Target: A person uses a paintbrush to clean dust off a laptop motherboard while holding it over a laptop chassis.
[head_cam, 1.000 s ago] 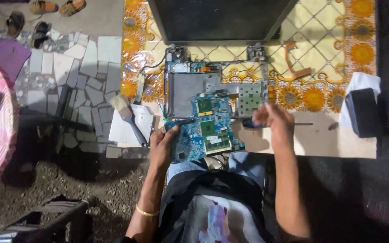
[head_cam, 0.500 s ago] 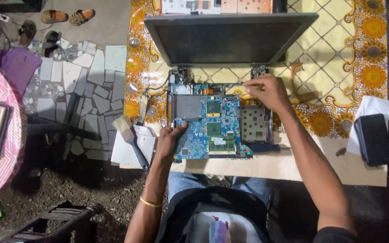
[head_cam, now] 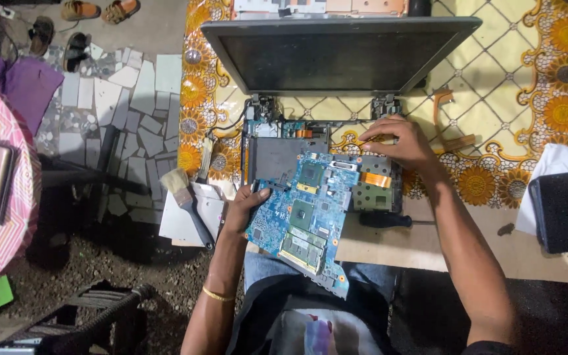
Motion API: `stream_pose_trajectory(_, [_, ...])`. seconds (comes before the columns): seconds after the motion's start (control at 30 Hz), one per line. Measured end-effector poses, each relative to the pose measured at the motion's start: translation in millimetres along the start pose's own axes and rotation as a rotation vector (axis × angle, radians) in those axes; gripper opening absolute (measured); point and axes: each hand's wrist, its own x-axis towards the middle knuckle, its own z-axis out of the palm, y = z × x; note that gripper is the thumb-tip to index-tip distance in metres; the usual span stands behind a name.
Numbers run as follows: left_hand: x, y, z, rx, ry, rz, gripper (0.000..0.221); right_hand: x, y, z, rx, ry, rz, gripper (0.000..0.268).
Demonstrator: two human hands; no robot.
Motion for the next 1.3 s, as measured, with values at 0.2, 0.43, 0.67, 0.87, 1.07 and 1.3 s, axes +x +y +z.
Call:
stream_pose_trajectory(0.2, [4,7,-11,0.106,-0.104,0.047,0.043,3,18,2,-0.109,-0.014,0.002,0.025])
stream_pose_trajectory(0.43, [-3,25,-26,0.258,-0.059,-0.027,0.038,1,-6,6,-0.047,0.065,0.083,0.014])
stream_pose_trajectory(0.67, [6,88,42,0.453,-0.235,-0.044,0.034,-1,-16,9,-0.112,0.171,0.066,0.011])
stream_pose_trajectory(0.87, [35,101,63,0.479,-0.484,-0.001,0.033,-13,-21,1,-0.090,0.228,0.038,0.016])
stream_pose_trajectory(1.07, [100,105,81,0.717,-0.760,0.082,0.038,-24,-56,4,0.207,0.184,0.277,0.020])
stream_pose_trajectory(1.3, [162,81,121,0.854,-0.457,-0.125,0.040,-33,-57,3,0.477,0.165,0.494,0.038])
